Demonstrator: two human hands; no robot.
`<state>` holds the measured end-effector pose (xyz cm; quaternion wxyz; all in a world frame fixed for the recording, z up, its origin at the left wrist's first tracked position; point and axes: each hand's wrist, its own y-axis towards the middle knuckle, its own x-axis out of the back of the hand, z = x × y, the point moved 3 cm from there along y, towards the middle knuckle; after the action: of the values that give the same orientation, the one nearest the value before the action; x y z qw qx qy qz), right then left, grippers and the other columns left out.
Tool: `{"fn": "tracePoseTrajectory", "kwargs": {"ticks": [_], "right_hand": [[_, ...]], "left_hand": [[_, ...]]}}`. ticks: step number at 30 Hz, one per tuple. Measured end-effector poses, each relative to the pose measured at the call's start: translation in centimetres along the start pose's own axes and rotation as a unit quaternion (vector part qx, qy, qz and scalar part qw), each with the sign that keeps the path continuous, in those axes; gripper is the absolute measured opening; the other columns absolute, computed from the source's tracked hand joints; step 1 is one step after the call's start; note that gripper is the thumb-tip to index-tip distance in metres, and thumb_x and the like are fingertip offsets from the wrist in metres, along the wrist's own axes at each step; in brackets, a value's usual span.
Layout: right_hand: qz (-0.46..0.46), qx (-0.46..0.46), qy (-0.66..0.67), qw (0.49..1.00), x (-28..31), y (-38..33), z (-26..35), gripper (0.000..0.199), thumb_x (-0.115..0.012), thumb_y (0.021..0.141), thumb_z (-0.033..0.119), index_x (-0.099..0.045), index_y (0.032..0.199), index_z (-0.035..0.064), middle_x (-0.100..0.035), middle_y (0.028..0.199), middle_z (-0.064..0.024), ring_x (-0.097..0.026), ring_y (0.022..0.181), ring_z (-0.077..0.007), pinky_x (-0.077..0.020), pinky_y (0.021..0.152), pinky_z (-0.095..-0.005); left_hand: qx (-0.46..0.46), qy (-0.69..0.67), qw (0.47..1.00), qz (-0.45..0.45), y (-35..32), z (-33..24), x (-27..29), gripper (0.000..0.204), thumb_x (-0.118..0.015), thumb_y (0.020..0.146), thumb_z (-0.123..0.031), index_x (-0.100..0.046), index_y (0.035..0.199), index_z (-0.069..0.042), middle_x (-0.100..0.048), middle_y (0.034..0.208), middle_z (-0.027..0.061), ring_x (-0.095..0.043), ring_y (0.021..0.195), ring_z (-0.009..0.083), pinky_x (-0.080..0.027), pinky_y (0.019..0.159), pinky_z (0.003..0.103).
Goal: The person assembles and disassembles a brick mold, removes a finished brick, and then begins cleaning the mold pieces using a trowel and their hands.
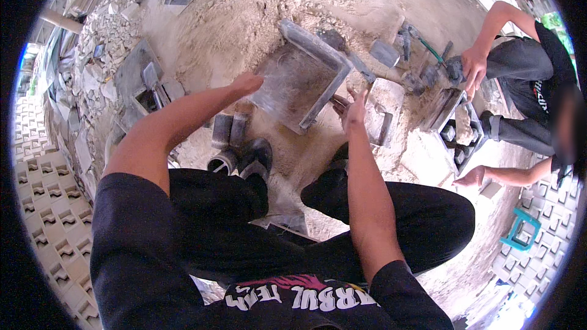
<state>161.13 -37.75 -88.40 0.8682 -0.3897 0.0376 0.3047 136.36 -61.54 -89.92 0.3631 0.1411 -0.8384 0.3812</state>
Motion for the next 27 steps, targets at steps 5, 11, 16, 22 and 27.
{"fn": "tracePoseTrajectory", "kwargs": {"ticks": [5, 11, 16, 22, 27], "right_hand": [[0.01, -0.009, -0.058, 0.998, -0.2, 0.0, 0.9, 0.108, -0.02, 0.072, 0.089, -0.02, 0.146, 0.0111, -0.05, 0.126, -0.0291, -0.051, 0.113, -0.0347, -0.0317, 0.1, -0.041], [0.035, 0.002, -0.111, 0.993, -0.7, 0.1, 1.2, 0.111, -0.019, 0.07, 0.09, -0.018, 0.148, 0.0108, -0.048, 0.129, -0.0271, -0.045, 0.118, -0.0314, -0.029, 0.1, -0.0392], [-0.024, 0.075, -0.096, 0.992, -2.7, 1.7, 3.8, 0.104, -0.02, 0.076, 0.085, -0.03, 0.143, 0.0058, -0.049, 0.13, -0.0232, -0.047, 0.118, -0.0304, -0.0318, 0.101, -0.0411], [0.041, 0.198, -0.457, 0.866, -3.6, 5.0, 8.4, 0.087, -0.044, 0.08, 0.074, -0.042, 0.137, 0.0079, -0.048, 0.133, -0.0206, -0.046, 0.124, -0.0317, -0.0354, 0.102, -0.0388], [0.019, 0.358, -0.565, 0.743, -4.3, 1.7, 6.7, 0.056, -0.069, 0.073, 0.038, -0.055, 0.116, 0.005, -0.065, 0.102, -0.0205, -0.06, 0.099, -0.0367, -0.0443, 0.089, -0.043]], "left_hand": [[0.112, -0.099, 0.988, 0.022, -2.7, -1.3, -1.4, 0.055, -0.044, 0.083, -0.045, -0.061, 0.101, 0.004, -0.062, 0.099, 0.0292, -0.06, 0.097, 0.0417, -0.044, 0.082, 0.047], [0.164, -0.163, 0.973, 0.024, -5.3, -1.1, -3.7, 0.059, -0.045, 0.081, -0.047, -0.061, 0.101, 0.007, -0.062, 0.099, 0.0273, -0.059, 0.098, 0.0394, -0.042, 0.081, 0.047], [0.176, -0.165, 0.969, 0.047, -5.4, -4.0, -5.0, 0.056, -0.049, 0.079, -0.047, -0.062, 0.098, 0.004, -0.064, 0.094, 0.0228, -0.061, 0.087, 0.0346, -0.045, 0.074, 0.044], [0.072, -0.272, 0.954, 0.108, -1.4, -2.5, -7.9, 0.045, -0.058, 0.079, -0.046, -0.065, 0.087, -0.002, -0.066, 0.083, 0.0164, -0.065, 0.079, 0.0268, -0.053, 0.062, 0.045], [0.099, -0.025, 0.991, -0.083, 1.3, -1.2, 3.7, 0.037, -0.056, 0.076, -0.031, -0.067, 0.087, 0.002, -0.068, 0.086, 0.0197, -0.067, 0.082, 0.0367, -0.053, 0.071, 0.047]]}}
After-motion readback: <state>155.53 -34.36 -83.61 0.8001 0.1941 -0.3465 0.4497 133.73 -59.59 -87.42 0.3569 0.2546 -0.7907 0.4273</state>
